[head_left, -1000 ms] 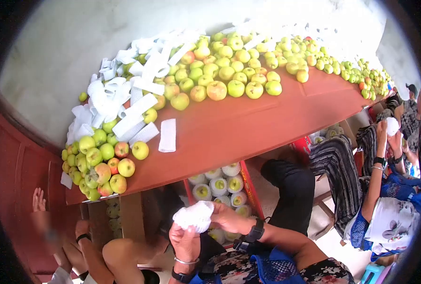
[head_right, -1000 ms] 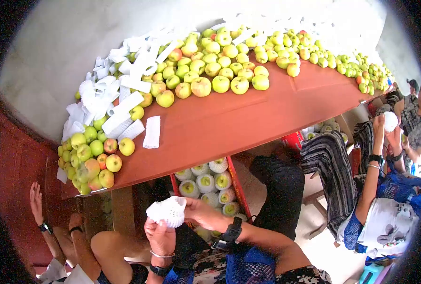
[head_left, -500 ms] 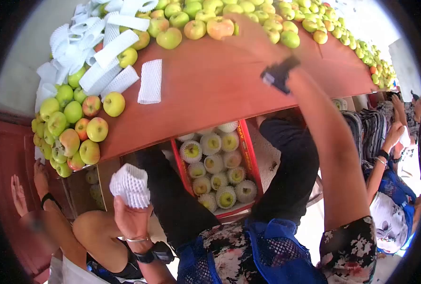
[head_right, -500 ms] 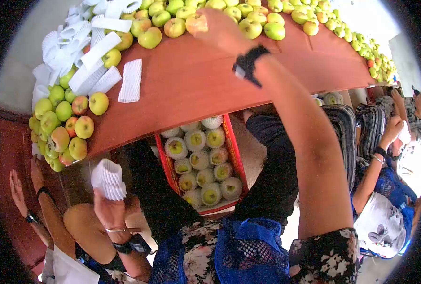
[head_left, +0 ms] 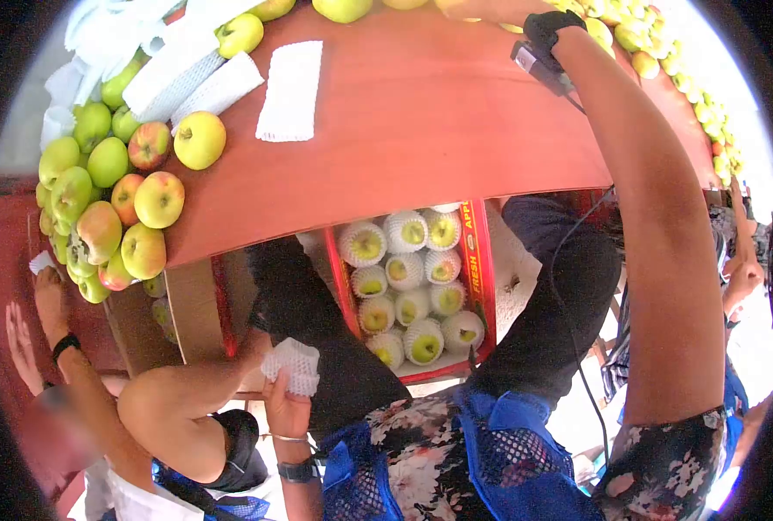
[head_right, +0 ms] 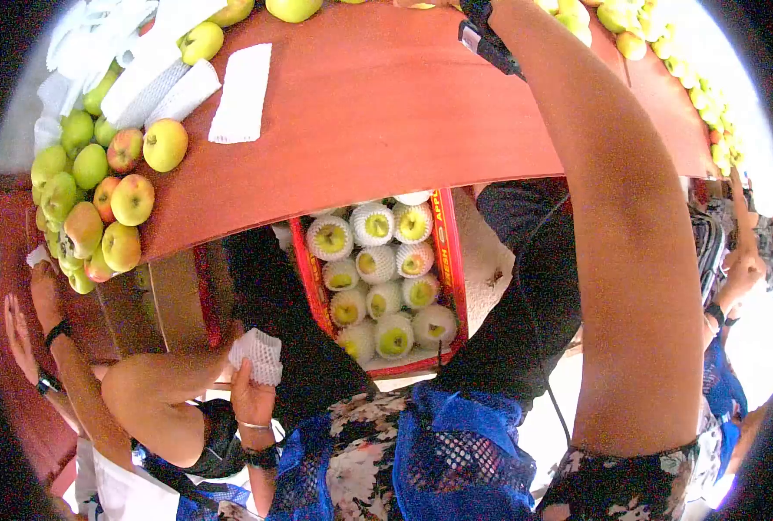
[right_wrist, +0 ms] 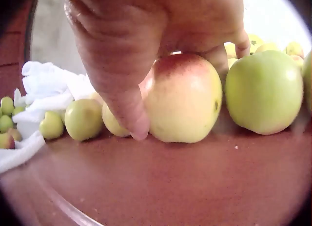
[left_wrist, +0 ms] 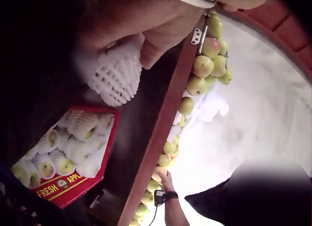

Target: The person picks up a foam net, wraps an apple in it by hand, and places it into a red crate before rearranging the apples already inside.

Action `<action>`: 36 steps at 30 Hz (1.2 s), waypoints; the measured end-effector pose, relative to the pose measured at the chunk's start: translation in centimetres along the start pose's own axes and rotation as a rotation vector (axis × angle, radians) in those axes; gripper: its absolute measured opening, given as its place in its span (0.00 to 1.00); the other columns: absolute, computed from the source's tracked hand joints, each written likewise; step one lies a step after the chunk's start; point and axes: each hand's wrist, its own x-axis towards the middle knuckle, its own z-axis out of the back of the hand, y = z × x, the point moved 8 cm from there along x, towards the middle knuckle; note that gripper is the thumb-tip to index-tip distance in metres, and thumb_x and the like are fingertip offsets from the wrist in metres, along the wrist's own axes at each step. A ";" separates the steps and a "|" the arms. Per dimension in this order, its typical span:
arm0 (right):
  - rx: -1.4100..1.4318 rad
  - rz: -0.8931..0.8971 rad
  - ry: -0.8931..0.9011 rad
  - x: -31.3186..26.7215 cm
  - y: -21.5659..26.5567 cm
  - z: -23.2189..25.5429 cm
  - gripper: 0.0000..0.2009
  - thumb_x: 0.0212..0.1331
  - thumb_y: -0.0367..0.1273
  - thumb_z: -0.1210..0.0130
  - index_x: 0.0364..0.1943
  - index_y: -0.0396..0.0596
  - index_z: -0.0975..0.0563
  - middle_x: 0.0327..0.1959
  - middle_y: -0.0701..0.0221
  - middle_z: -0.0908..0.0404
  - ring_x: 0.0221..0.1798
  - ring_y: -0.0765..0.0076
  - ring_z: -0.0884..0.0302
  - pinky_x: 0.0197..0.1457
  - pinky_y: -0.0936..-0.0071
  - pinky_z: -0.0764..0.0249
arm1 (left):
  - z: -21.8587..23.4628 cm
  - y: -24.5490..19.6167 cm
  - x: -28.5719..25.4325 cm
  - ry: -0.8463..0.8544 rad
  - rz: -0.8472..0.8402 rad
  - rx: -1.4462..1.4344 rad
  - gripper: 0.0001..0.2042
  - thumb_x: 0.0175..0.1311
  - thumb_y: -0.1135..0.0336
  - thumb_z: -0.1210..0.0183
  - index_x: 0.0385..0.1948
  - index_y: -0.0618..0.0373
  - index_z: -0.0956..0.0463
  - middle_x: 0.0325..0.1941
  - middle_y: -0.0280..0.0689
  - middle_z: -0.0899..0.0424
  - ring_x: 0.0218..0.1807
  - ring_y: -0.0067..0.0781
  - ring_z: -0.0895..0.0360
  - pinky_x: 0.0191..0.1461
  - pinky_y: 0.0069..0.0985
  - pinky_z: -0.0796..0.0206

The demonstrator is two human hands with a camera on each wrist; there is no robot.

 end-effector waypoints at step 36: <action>1.902 -0.218 0.118 -35.5 9.2 -8.0 0.20 0.55 0.26 0.47 0.54 0.43 0.33 0.50 0.67 0.27 0.49 0.70 0.27 0.48 0.73 0.26 | -10.2 0.6 -6.8 0.478 -0.019 -0.128 0.20 0.57 0.70 0.45 0.53 0.58 0.33 0.59 0.43 0.32 0.58 0.43 0.33 0.60 0.40 0.37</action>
